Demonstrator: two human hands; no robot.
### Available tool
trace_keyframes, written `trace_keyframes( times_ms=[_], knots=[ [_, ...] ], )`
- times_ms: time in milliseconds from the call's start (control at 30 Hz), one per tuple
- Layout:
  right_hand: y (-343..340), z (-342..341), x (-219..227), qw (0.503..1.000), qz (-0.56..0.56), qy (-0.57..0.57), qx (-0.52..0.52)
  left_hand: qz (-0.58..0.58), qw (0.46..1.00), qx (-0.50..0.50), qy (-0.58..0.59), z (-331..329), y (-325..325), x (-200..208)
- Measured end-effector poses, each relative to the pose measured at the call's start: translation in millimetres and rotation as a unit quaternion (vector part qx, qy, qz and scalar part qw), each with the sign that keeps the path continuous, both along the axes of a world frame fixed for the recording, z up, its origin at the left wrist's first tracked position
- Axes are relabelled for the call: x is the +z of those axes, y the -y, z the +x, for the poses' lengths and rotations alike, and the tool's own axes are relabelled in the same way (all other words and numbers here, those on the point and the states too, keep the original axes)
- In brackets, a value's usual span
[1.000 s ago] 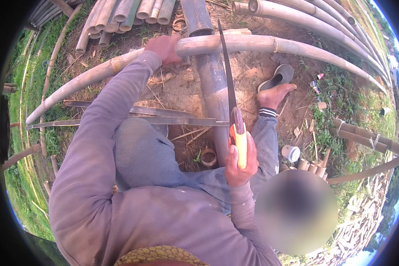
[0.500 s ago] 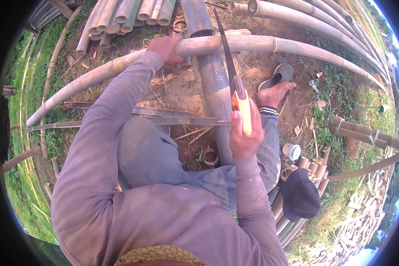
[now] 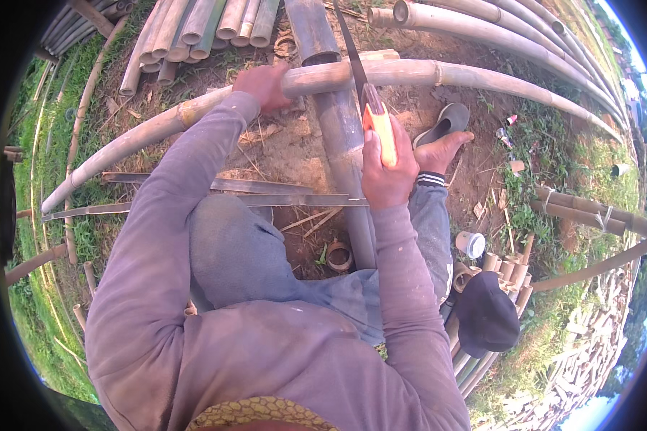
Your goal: The person uses a hand saw to cut bamboo poles into shorter sections. They position each pole on a makeshift stand, saw through it, and then move the cut pieces aside.
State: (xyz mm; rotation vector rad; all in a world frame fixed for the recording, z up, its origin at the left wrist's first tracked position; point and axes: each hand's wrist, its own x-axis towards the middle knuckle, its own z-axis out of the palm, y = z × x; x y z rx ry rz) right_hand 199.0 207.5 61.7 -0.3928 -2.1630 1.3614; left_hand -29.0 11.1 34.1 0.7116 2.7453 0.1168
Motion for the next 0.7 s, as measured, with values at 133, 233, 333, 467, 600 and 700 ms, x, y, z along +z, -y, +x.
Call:
trace_keyframes(
  times_ms=[133, 233, 333, 467, 600, 700],
  knots=[
    [21.8, 146.2, 8.2, 0.999, 0.035, 0.023, 0.0, -0.01, 1.0, -0.011, 0.012, 0.1, 0.7, 2.6],
    [38.7, 157.3, 12.6, 0.991, -0.129, -0.004, -0.036, -0.006, 1.0, -0.008, 0.009, -0.6, -1.8, -2.3],
    [9.4, 56.5, -5.8, 0.999, -0.009, 0.017, -0.032, 0.002, 1.0, -0.004, 0.004, 1.8, -2.2, -3.3],
    [-2.0, -8.0, 25.3, 0.991, -0.123, 0.051, 0.026, 0.003, 1.0, -0.001, -0.016, 2.0, 0.7, -9.4],
    [-12.5, 15.8, -2.3, 0.994, 0.068, -0.038, 0.071, -0.032, 0.998, -0.032, 0.037, -18.0, -10.9, 4.3],
    [-10.6, 31.2, -10.6, 0.991, -0.101, -0.025, 0.084, -0.007, 0.999, -0.029, 0.026, -14.7, -18.1, -4.3]
  ],
)
